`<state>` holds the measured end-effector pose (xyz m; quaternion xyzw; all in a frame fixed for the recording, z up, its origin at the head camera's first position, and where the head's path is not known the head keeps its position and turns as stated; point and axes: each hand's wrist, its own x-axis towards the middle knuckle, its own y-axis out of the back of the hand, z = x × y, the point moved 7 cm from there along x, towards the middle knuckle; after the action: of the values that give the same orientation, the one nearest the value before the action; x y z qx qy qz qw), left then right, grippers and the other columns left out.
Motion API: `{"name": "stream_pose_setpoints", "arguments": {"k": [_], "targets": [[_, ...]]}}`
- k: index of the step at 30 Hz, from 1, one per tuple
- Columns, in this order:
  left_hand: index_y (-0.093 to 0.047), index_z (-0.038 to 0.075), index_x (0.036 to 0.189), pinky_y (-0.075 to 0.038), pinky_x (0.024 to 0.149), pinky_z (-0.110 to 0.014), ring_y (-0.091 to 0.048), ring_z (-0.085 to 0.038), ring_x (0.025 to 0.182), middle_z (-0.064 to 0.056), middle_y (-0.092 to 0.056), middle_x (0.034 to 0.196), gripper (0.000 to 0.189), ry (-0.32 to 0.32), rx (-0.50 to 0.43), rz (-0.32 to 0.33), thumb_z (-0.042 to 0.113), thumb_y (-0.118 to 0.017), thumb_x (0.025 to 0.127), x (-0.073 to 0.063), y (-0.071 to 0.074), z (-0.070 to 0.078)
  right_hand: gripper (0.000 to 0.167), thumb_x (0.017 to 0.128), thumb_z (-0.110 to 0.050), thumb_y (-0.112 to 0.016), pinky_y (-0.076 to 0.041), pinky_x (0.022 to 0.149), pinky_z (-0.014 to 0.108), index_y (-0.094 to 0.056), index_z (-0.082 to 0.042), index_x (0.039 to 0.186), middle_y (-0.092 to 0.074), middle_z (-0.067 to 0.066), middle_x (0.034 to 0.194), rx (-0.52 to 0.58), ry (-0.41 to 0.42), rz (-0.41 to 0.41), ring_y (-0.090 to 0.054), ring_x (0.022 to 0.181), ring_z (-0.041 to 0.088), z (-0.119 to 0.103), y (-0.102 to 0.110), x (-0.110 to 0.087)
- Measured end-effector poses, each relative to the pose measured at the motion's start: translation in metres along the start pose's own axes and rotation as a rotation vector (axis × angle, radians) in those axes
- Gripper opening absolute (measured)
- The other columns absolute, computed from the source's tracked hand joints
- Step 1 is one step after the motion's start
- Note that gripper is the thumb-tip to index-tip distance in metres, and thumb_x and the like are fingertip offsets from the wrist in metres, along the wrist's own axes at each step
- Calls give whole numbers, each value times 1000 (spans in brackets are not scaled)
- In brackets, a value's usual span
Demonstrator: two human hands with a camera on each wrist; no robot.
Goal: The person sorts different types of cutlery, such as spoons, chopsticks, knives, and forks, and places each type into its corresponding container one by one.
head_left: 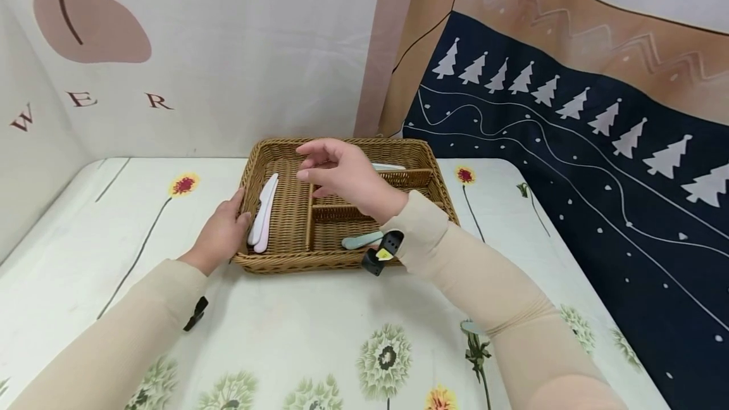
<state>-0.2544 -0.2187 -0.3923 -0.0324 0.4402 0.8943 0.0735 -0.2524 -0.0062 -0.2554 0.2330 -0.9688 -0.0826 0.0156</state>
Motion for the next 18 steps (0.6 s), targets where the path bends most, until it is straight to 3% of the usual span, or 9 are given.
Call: {"name": "stream_pose_setpoints", "arguments": {"k": [5, 11, 18], "targets": [[2, -3, 153, -31, 105, -63, -36, -50, 128, -41, -28, 139, 60, 1, -12, 6, 19, -27, 105, -1, -1, 1, 36, 91, -4, -66, -58, 78, 36, -59, -7, 127, -61, 11, 109, -35, 4, 11, -63, 97, 22, 1, 19, -14], [3, -3, 153, -30, 105, -63, -34, -51, 130, -40, -28, 139, 60, 8, -4, 6, 18, -27, 105, -2, -1, 1, 34, 91, -4, -66, -57, 82, 42, -60, -6, 124, -61, 10, 107, -93, 28, 10, -63, 90, 21, 4, 41, -34], [3, -2, 153, -30, 106, -63, -32, -51, 131, -40, -26, 141, 60, 15, 3, -3, 18, -29, 106, -2, 0, 4, 33, 91, -4, -66, -57, 79, 33, -60, -4, 123, -61, 14, 111, -147, 41, 0, -62, 92, 20, 12, 65, -52]]}}
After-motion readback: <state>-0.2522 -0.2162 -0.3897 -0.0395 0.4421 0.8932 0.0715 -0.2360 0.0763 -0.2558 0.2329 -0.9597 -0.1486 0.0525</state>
